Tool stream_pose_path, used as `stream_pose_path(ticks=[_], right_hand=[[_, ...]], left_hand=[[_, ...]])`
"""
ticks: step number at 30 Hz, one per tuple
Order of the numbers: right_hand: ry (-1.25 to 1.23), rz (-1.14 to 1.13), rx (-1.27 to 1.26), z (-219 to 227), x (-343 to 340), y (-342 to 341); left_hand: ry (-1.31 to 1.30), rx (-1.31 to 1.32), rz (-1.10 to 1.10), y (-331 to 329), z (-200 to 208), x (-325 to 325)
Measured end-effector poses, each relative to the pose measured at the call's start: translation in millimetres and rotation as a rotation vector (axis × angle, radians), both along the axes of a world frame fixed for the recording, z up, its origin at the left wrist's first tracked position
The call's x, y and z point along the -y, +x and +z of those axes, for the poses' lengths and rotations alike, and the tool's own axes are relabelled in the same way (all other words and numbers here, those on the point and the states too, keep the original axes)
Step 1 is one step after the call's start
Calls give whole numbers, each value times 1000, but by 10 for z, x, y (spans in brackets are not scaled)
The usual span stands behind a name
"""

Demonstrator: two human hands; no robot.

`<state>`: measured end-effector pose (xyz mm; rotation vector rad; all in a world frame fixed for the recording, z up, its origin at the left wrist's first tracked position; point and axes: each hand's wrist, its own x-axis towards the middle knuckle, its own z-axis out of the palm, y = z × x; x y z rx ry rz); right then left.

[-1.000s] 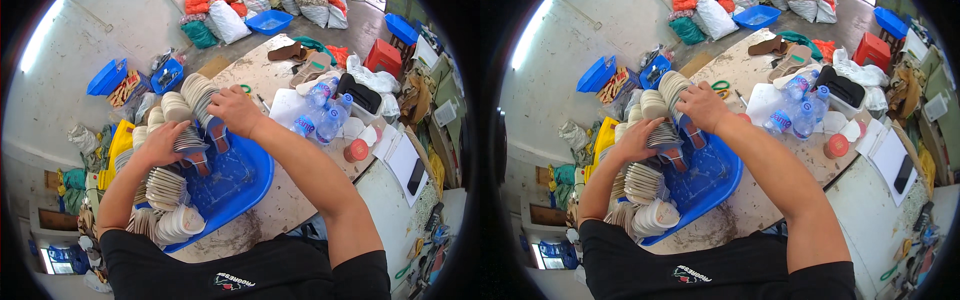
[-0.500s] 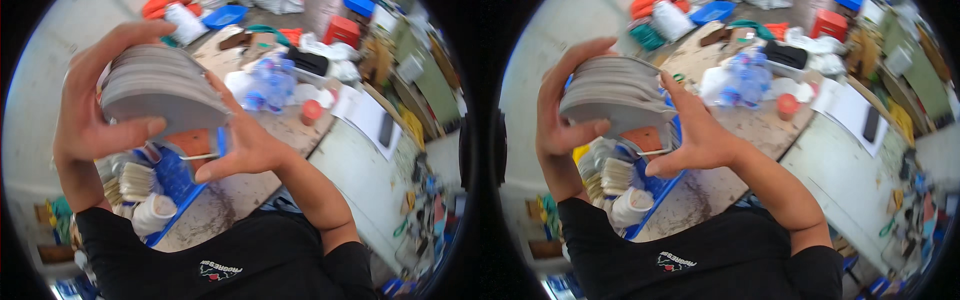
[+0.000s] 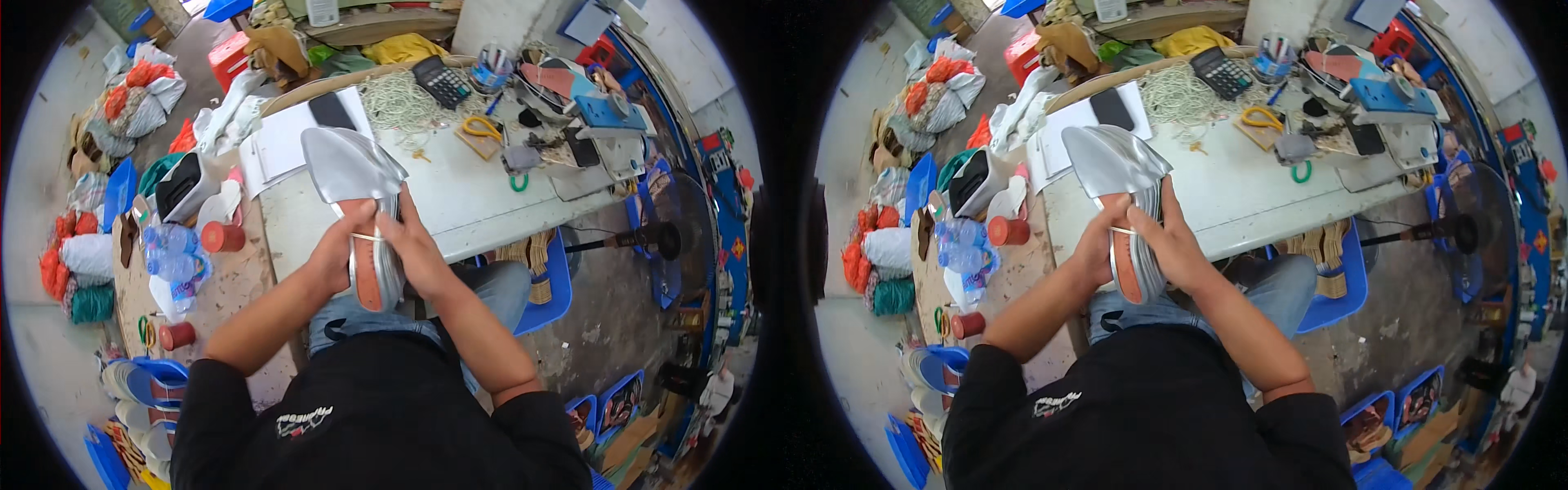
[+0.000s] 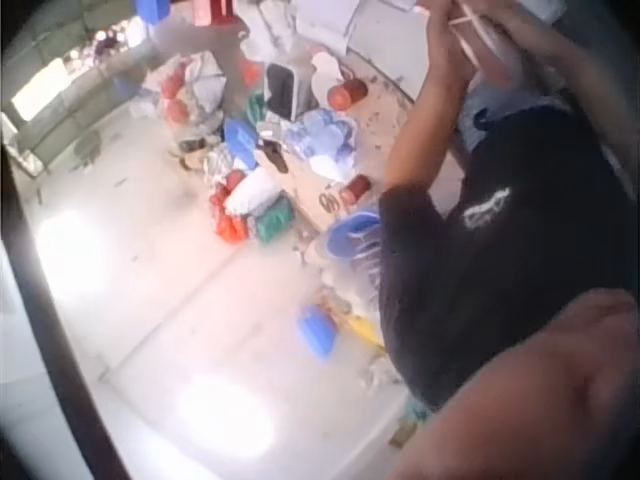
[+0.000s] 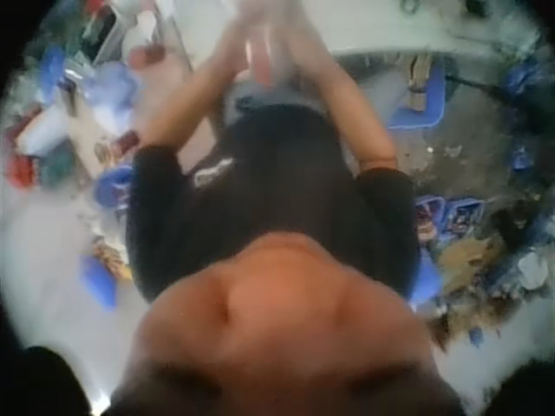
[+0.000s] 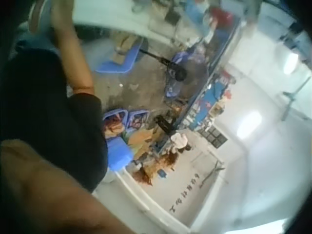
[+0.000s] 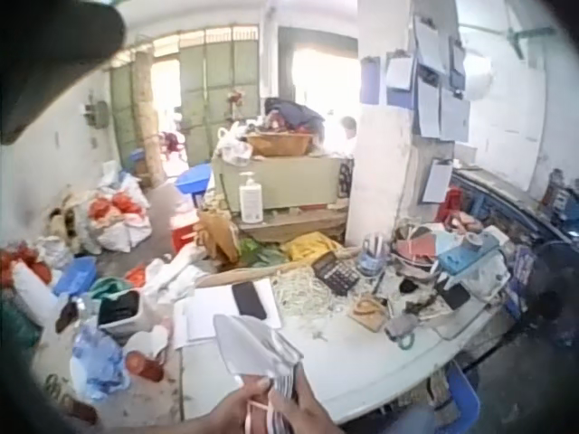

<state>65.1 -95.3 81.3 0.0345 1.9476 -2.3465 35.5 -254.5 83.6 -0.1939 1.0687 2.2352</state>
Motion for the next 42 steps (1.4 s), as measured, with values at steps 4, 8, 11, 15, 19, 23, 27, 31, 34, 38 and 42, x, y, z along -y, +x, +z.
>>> stream_pose_path(ticks=[4,8,11,15,19,23,27,31,34,38,42], right_hand=[[625,-60,-359,-65,-376,402],[581,-172,-503,-190,-608,457],[401,-142,-530,-283,-757,351],[178,296,-217,132,-967,605],[353,638,-166,264,-977,743],[557,539,-241,-25,-888,412],[692,133,-220,-290,-778,-892],[753,-327,-425,-554,-740,-1613],[510,174,-2,-391,-419,-956],[501,323,51,-34,-91,-179],[242,238,204,-344,-233,-85]], left_hand=[[320,190,40,-34,-245,-374],[367,281,-19,-37,-216,-552],[279,285,-30,-36,-226,-661],[343,288,-48,-140,-183,-576],[237,164,191,-316,-69,-353],[41,20,389,-428,-136,29],[-100,11,407,-283,-243,149],[-214,-15,487,-178,-432,159],[-373,-75,578,-79,-474,226],[-450,-198,609,114,-418,17],[-326,-274,322,121,-366,14]])
